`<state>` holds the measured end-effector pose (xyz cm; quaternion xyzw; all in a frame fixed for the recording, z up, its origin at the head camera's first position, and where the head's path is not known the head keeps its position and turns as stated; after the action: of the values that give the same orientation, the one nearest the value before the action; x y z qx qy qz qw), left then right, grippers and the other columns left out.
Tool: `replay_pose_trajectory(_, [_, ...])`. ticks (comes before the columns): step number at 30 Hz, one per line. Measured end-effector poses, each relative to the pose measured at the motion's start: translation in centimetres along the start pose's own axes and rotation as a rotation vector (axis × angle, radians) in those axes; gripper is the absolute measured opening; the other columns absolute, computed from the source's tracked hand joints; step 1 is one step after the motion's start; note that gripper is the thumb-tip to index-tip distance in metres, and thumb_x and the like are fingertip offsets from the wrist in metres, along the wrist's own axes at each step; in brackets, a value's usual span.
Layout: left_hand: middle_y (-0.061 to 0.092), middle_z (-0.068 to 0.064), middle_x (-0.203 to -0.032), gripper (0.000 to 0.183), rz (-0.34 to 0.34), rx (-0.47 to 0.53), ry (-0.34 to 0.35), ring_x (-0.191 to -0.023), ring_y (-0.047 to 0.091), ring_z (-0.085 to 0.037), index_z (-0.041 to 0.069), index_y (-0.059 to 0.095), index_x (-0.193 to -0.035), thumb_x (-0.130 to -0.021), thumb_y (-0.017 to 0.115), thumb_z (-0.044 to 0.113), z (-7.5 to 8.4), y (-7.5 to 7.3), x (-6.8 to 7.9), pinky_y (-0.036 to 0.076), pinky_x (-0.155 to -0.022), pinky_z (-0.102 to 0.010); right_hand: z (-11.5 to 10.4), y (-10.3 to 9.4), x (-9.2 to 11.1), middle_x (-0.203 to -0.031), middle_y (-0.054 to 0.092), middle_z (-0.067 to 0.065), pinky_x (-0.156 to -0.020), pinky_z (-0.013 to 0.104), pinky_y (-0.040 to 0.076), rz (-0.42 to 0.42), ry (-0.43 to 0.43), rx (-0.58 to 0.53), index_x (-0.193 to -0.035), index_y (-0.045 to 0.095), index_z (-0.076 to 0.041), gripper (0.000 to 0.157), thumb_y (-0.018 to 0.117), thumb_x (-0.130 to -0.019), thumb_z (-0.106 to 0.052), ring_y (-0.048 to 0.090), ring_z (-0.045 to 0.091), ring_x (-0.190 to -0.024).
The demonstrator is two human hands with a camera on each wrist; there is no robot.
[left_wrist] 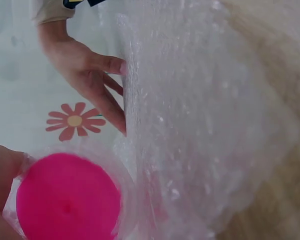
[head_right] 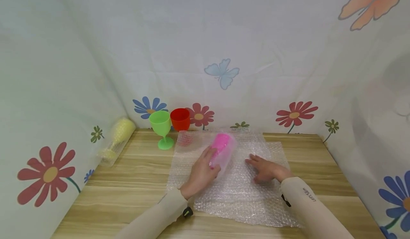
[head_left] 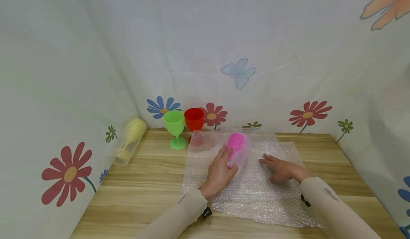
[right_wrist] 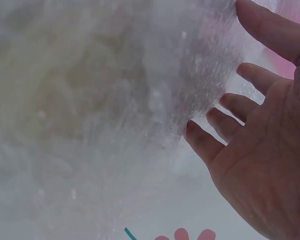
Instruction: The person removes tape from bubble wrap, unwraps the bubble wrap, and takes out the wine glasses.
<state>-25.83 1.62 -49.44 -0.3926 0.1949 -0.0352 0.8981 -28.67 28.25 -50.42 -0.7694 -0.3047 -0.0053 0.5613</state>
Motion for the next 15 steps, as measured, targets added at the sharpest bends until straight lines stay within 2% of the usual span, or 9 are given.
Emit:
replay_pose_trajectory(2, [0.037, -0.011, -0.157, 0.064, -0.016, 0.044, -0.036, -0.124, 0.059, -0.032, 0.017, 0.044, -0.148, -0.088, 0.065, 0.026, -0.11, 0.11, -0.08, 0.054, -0.095, -0.049, -0.03, -0.03, 0.04, -0.163, 0.017, 0.022, -0.114, 0.066, 0.025, 0.009, -0.013, 0.000, -0.152, 0.035, -0.010, 0.078, 0.074, -0.085, -0.021, 0.018, 0.047, -0.148])
replay_pose_trajectory(5, [0.031, -0.011, -0.160, 0.068, -0.075, 0.082, -0.089, -0.135, 0.050, -0.034, 0.017, 0.038, -0.152, -0.091, 0.063, 0.031, -0.17, 0.23, -0.07, 0.045, -0.108, -0.050, -0.01, -0.04, 0.07, -0.163, 0.017, 0.021, -0.114, 0.066, 0.025, 0.016, -0.007, -0.011, -0.152, 0.035, -0.011, 0.078, 0.075, -0.085, -0.021, 0.018, 0.046, -0.149])
replay_pose_trajectory(10, [0.025, -0.015, -0.162, 0.075, -0.184, 0.084, -0.183, -0.141, 0.041, -0.038, 0.016, 0.026, -0.157, -0.093, 0.058, 0.039, 0.01, 0.30, 0.13, 0.037, -0.113, -0.054, 0.17, 0.08, 0.02, -0.164, 0.016, 0.018, -0.114, 0.066, 0.025, 0.021, 0.016, -0.019, -0.153, 0.035, -0.014, 0.079, 0.075, -0.085, -0.022, 0.018, 0.045, -0.149])
replay_pose_trajectory(12, [0.026, -0.016, -0.162, 0.076, -0.204, 0.085, -0.199, -0.142, 0.039, -0.040, 0.016, 0.024, -0.157, -0.094, 0.057, 0.042, 0.14, 0.25, 0.18, 0.036, -0.113, -0.057, 0.23, 0.15, -0.03, -0.164, 0.016, 0.018, -0.114, 0.067, 0.025, 0.022, 0.023, -0.026, -0.152, 0.036, -0.014, 0.079, 0.076, -0.084, -0.022, 0.018, 0.046, -0.149])
replay_pose_trajectory(15, [0.030, -0.015, -0.161, 0.076, -0.221, 0.121, -0.182, -0.145, 0.035, -0.037, 0.012, 0.025, -0.156, -0.094, 0.057, 0.041, 0.35, 0.11, 0.22, 0.033, -0.116, -0.055, 0.20, 0.18, -0.03, -0.164, 0.016, 0.017, -0.114, 0.067, 0.024, 0.024, 0.033, -0.040, -0.152, 0.037, -0.015, 0.079, 0.076, -0.084, -0.022, 0.017, 0.045, -0.149])
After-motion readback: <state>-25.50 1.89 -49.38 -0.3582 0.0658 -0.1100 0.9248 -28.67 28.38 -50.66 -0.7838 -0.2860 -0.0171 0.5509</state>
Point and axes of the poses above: each hand's wrist, its own x-axis away from the middle knuckle, its own y-axis out of the palm, z = x × y, the point moved 2 cm from there along -x, towards the middle knuckle
